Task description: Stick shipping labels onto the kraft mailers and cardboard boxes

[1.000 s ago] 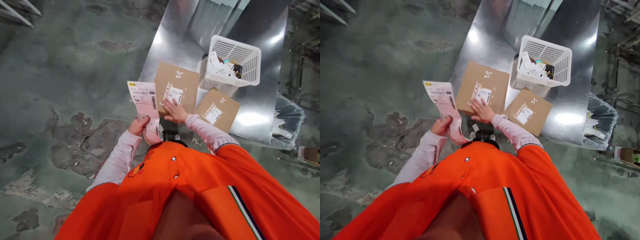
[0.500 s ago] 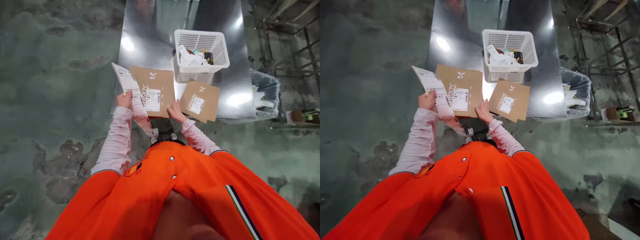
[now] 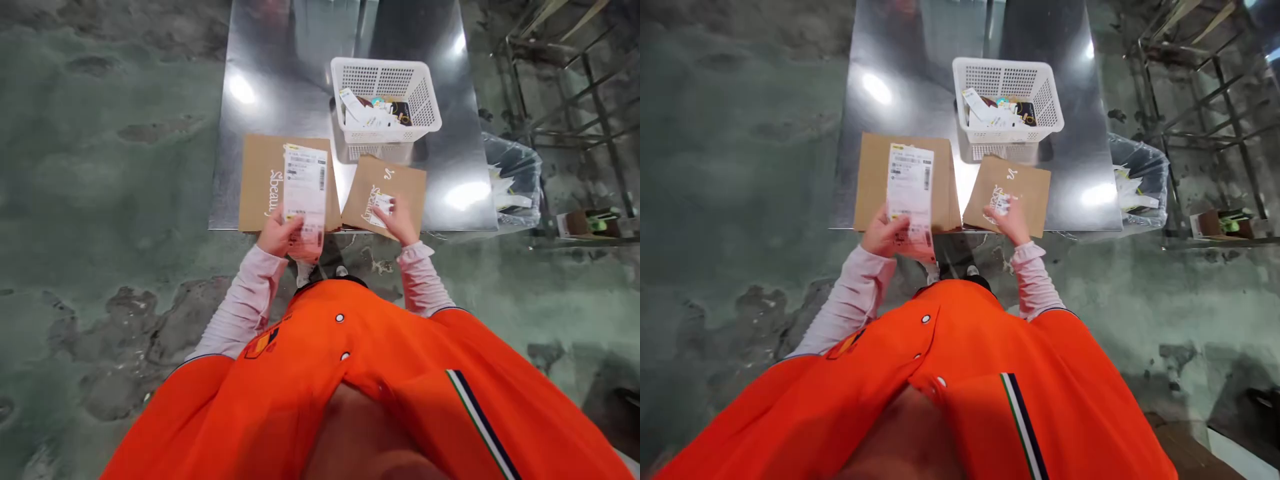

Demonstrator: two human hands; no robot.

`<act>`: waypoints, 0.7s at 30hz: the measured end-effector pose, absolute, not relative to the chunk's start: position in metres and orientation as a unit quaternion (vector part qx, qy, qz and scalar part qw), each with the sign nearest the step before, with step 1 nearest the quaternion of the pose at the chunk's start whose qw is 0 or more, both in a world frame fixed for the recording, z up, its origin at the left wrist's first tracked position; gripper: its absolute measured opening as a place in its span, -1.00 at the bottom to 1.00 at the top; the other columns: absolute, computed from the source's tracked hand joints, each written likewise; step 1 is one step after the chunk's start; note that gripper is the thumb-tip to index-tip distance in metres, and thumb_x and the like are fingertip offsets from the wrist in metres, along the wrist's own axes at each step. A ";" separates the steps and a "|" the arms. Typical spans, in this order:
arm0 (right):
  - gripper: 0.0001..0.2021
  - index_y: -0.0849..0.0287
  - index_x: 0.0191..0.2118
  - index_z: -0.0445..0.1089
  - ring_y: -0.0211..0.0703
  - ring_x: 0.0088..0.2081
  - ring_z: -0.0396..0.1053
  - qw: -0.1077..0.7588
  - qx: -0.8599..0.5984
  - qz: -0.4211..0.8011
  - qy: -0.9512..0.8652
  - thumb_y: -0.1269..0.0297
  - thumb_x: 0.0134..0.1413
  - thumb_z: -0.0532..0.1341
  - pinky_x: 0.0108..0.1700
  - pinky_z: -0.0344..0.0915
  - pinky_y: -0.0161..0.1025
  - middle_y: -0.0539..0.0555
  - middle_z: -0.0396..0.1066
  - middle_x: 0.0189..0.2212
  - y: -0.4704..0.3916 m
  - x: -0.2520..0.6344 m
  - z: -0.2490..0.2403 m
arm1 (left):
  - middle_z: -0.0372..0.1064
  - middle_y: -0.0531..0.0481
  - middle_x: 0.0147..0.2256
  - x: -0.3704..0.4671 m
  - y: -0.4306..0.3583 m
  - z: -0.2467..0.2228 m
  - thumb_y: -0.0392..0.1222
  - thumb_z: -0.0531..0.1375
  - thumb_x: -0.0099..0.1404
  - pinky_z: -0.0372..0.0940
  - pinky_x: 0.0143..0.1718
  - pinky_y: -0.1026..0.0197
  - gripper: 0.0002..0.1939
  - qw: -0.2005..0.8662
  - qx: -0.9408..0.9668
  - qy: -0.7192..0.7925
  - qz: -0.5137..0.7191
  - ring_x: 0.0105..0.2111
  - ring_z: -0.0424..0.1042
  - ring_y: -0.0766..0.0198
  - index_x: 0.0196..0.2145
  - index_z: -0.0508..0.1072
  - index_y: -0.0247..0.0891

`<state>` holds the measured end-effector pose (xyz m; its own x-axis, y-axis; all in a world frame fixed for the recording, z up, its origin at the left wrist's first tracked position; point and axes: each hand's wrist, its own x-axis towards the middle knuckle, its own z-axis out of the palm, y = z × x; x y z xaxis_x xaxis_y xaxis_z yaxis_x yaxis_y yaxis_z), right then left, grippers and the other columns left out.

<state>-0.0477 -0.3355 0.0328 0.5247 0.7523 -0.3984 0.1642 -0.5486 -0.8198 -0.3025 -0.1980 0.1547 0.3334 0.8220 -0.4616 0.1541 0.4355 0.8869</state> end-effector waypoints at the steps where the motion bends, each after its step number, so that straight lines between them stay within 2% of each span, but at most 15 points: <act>1: -0.17 0.26 0.19 0.34 0.05 -0.01 0.47 0.437 -0.713 0.454 -0.308 -0.22 -0.10 0.38 0.10 0.42 0.03 0.32 0.45 0.07 -0.321 -0.071 0.043 | 0.60 -0.06 -0.23 -0.303 -0.205 0.154 0.03 0.54 -0.25 0.46 -0.17 0.18 -0.41 0.677 0.478 0.513 0.224 -0.25 0.56 0.15 -0.24 0.56 -0.23; 3: -0.22 0.16 0.12 0.40 0.02 -0.01 0.49 0.531 -0.580 0.530 -0.318 -0.31 -0.11 0.35 0.11 0.43 -0.02 0.21 0.50 0.04 -0.298 -0.119 0.063 | 0.60 -0.12 -0.22 -0.304 -0.215 0.152 0.04 0.55 -0.25 0.44 -0.11 0.14 -0.40 0.687 0.495 0.501 0.177 -0.20 0.56 0.09 -0.25 0.57 -0.27; 5: -0.27 0.16 0.01 0.46 0.03 0.00 0.50 0.572 -0.518 0.558 -0.306 -0.36 -0.09 0.32 0.11 0.44 -0.02 0.19 0.53 -0.01 -0.286 -0.157 0.079 | 0.59 -0.15 -0.19 -0.307 -0.216 0.150 0.04 0.55 -0.26 0.41 -0.06 0.11 -0.39 0.681 0.502 0.500 0.185 -0.15 0.54 0.06 -0.25 0.58 -0.29; 7: -0.30 0.20 -0.10 0.50 0.05 -0.07 0.52 0.553 -0.499 0.588 -0.314 -0.35 -0.16 0.36 0.05 0.47 0.00 0.20 0.57 -0.10 -0.282 -0.177 0.088 | 0.58 -0.13 -0.24 -0.313 -0.212 0.148 0.06 0.54 -0.27 0.40 -0.09 0.12 -0.40 0.658 0.489 0.523 0.232 -0.20 0.52 0.09 -0.28 0.58 -0.30; 10: -0.32 0.21 -0.15 0.52 0.00 -0.20 0.53 0.519 -0.504 0.599 -0.342 -0.25 -0.30 0.47 -0.06 0.50 -0.03 0.13 0.59 -0.22 -0.276 -0.179 0.090 | 0.51 -0.03 -0.45 -0.325 -0.208 0.143 0.10 0.51 -0.20 0.36 -0.27 0.18 -0.52 0.612 0.472 0.578 0.262 -0.41 0.43 0.22 -0.44 0.55 -0.30; 13: -0.46 0.20 -0.22 0.56 -0.07 -0.30 0.51 0.517 -0.541 0.563 -0.351 -0.20 -0.16 0.43 -0.17 0.49 -0.11 0.10 0.59 -0.32 -0.258 -0.168 0.089 | 0.36 0.06 -0.59 -0.332 -0.212 0.134 0.06 0.48 -0.05 0.24 -0.41 0.26 -0.59 0.549 0.480 0.627 0.273 -0.52 0.29 0.33 -0.60 0.43 -0.28; 17: -0.59 0.20 -0.34 0.59 -0.07 -0.37 0.51 0.462 -0.576 0.534 -0.411 -0.10 -0.09 0.44 -0.19 0.47 -0.10 0.10 0.56 -0.43 -0.237 -0.167 0.088 | 0.13 0.14 -0.68 -0.335 -0.217 0.118 0.09 0.46 0.01 0.12 -0.50 0.29 -0.43 0.488 0.450 0.669 0.334 -0.59 0.14 0.39 -0.71 0.17 -0.23; 19: -0.61 0.20 -0.36 0.59 -0.06 -0.35 0.50 0.445 -0.577 0.525 -0.440 -0.09 -0.09 0.44 -0.16 0.47 -0.08 0.11 0.55 -0.41 -0.227 -0.172 0.085 | 0.23 0.11 -0.65 -0.337 -0.213 0.109 0.20 0.45 -0.03 0.19 -0.45 0.27 -0.44 0.523 0.429 0.652 0.341 -0.56 0.23 0.36 -0.66 0.26 -0.24; 21: -0.63 0.18 -0.41 0.57 -0.04 -0.25 0.51 0.453 -0.570 0.497 -0.472 -0.08 -0.09 0.45 -0.06 0.46 -0.04 0.14 0.55 -0.30 -0.213 -0.175 0.079 | 0.46 0.01 -0.50 -0.344 -0.208 0.099 0.24 0.49 -0.18 0.33 -0.28 0.20 -0.45 0.595 0.414 0.616 0.308 -0.43 0.42 0.24 -0.51 0.46 -0.28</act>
